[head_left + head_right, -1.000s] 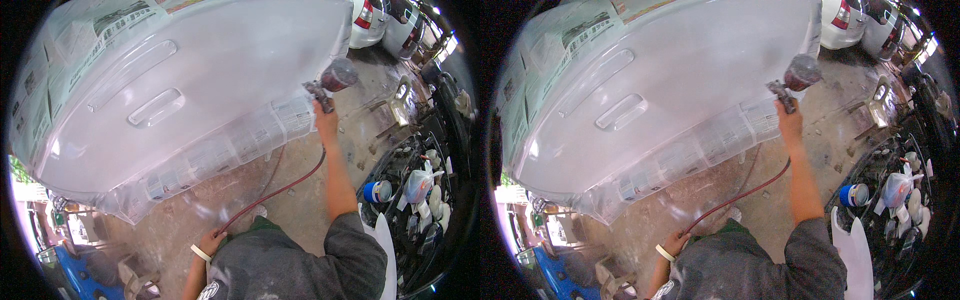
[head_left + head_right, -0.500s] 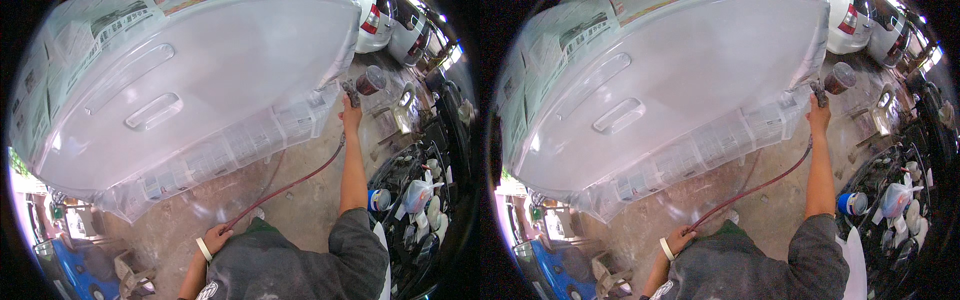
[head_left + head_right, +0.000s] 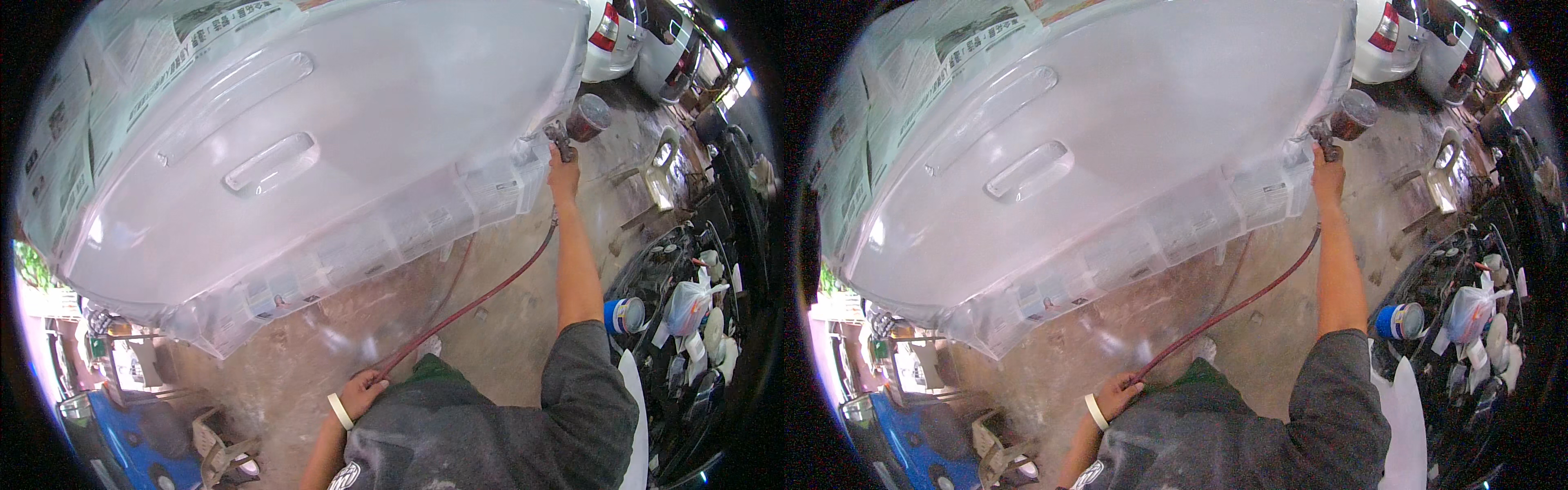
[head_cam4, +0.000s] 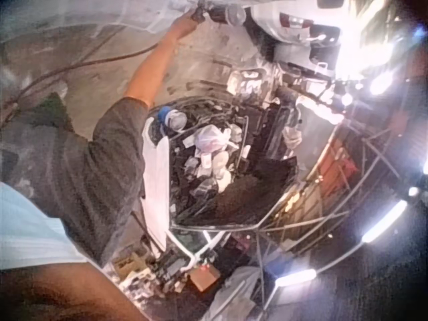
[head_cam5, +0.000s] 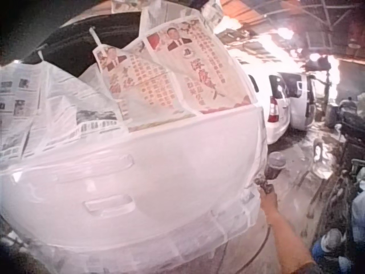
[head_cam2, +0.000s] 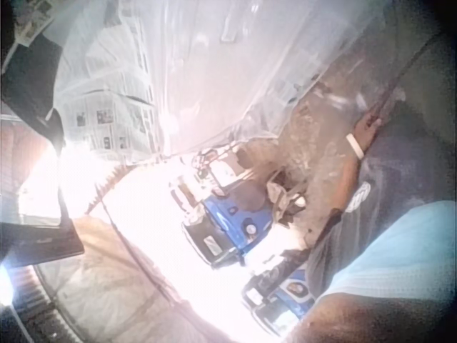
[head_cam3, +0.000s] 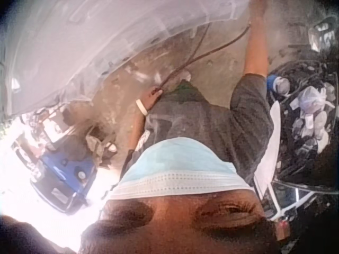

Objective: The person prepares a spray gun by mixing paint in a cup and then uses the spray gun to paint the side panel of a white car.

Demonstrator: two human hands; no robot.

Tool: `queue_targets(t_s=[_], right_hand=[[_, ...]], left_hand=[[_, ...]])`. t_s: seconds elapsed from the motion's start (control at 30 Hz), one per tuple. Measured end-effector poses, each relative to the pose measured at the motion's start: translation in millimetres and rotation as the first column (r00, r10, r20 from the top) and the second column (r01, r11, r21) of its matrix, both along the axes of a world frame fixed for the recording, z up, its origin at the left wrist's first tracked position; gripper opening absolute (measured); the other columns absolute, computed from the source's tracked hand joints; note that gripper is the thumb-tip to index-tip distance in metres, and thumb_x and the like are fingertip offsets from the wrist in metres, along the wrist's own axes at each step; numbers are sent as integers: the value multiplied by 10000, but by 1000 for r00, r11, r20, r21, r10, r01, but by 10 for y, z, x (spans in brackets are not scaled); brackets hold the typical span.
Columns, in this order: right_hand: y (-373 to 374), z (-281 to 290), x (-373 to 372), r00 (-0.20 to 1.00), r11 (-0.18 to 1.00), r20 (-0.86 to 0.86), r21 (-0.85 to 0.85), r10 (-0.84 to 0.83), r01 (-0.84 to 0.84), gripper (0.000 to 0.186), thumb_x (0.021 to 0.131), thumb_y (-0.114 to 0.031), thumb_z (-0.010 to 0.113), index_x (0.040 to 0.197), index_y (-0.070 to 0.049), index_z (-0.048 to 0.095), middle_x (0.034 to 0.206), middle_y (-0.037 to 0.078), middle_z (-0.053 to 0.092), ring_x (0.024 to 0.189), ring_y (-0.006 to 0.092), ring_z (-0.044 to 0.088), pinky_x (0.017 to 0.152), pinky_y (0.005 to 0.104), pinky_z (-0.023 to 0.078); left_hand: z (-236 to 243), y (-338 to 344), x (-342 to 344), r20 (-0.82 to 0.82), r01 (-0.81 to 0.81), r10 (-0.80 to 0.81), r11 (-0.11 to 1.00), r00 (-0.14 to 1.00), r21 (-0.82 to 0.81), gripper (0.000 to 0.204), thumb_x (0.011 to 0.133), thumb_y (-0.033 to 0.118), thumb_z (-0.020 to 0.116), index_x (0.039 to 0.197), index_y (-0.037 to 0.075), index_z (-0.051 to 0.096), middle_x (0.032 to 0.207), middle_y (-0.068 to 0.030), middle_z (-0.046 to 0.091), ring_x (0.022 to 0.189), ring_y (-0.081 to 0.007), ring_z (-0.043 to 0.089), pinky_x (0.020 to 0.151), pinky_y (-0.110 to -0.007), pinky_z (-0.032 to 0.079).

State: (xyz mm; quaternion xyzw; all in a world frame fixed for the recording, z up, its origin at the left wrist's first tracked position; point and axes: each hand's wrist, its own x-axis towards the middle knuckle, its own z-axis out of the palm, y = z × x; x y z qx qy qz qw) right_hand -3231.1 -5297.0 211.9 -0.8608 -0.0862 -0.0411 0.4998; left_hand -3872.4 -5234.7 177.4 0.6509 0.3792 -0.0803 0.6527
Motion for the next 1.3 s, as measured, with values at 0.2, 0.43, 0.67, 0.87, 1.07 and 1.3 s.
queue_targets(t_s=[0.2, 0.43, 0.67, 0.87, 1.07, 1.3], right_hand=[[209, 9, -1083, 973, 983, 152, 33, 172, -179, 501, 889, -464, 672, 1128, -42, 546, 941, 233, 679, 939, 457, 642, 777, 480, 488], [682, 162, -2744, 929, 932, 90, 19, 358, -361, 446, 895, -441, 672, 1058, -44, 552, 817, 224, 653, 818, 443, 640, 717, 478, 477], [1381, 303, -4502, 836, 838, 54, -34, 546, -545, 419, 905, -398, 675, 1052, -27, 546, 781, 219, 649, 782, 435, 642, 688, 459, 484], [2092, 220, -5863, 693, 701, 120, -30, 711, -713, 406, 912, -386, 674, 1052, -31, 536, 778, 222, 645, 768, 441, 641, 655, 464, 482], [2825, 117, -7064, 527, 541, 177, -41, 831, -840, 390, 913, -377, 673, 1031, -37, 522, 767, 224, 643, 766, 462, 632, 629, 495, 478], [3549, 111, -8323, 369, 386, 178, -73, 912, -920, 398, 913, -400, 658, 1026, -45, 516, 742, 216, 648, 738, 457, 636, 617, 508, 476]], left_hand=[[-290, -20, -571, -31, -122, 119, 988, 992, -98, 313, 940, 300, 627, 1072, 18, 661, 914, -21, 652, 875, -133, 578, 805, -290, 457], [-368, 43, -1540, -40, -206, 202, 968, 979, -144, 300, 961, 316, 595, 1083, 50, 667, 882, 9, 622, 820, -97, 537, 746, -258, 435], [-679, 70, -2904, -33, -322, 321, 945, 947, -56, 297, 954, 310, 604, 1082, 50, 674, 813, 21, 589, 760, -102, 518, 695, -271, 425], [-609, -8, -3799, 64, -550, 550, 835, 833, -22, 275, 939, 311, 623, 1016, 52, 672, 737, 55, 521, 667, -70, 459, 590, -255, 365], [-550, -193, -4388, 1, -753, 760, 644, 650, -133, 262, 932, 313, 628, 982, 58, 662, 708, 51, 511, 633, -76, 446, 565, -263, 356], [-785, -483, -4810, -37, -845, 845, 531, 534, -60, 265, 925, 293, 632, 980, 36, 666, 749, 5, 578, 679, -87, 504, 613, -264, 406]])
